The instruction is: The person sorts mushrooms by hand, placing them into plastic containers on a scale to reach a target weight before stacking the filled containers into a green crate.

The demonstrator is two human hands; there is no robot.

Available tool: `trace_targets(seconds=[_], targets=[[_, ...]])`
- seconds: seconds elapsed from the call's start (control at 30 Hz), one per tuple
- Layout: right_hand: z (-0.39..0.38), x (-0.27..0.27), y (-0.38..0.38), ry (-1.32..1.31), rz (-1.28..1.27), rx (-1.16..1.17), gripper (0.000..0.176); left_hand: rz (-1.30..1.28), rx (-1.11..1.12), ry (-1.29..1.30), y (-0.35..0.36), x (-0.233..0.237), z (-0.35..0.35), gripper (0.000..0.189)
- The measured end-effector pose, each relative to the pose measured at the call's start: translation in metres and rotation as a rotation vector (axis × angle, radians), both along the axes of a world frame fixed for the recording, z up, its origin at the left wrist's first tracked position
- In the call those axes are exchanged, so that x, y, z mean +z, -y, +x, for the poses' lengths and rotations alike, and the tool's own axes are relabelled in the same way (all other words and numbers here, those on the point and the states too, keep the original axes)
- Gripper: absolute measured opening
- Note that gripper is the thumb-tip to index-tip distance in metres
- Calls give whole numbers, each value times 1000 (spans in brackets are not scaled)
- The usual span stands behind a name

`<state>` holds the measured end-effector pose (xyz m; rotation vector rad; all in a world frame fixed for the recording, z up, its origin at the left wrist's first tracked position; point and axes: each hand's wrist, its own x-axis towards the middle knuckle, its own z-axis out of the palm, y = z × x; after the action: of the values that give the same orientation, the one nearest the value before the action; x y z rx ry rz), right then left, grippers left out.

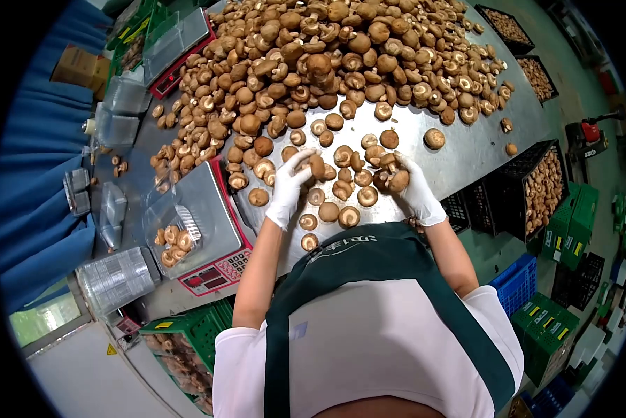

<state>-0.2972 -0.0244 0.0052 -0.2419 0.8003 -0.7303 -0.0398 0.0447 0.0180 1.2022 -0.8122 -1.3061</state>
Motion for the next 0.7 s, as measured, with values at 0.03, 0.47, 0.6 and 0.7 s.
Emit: trace_targets(seconds=[0.03,0.47,0.6,0.7], targets=[[13,20,-3,-13,93,-57,31,83,16,-215,-7,9,-7,42],[73,63,-30,-431,-812,218,35,207,34,-1176,-35,8,-39,59],[86,51,-48,-716,-1690,500,37,231,134,-1107,-33,-7,-44,43],[88,47,-40,-671,-1511,272,27,193,112,-796,-53,-3,-37,42]])
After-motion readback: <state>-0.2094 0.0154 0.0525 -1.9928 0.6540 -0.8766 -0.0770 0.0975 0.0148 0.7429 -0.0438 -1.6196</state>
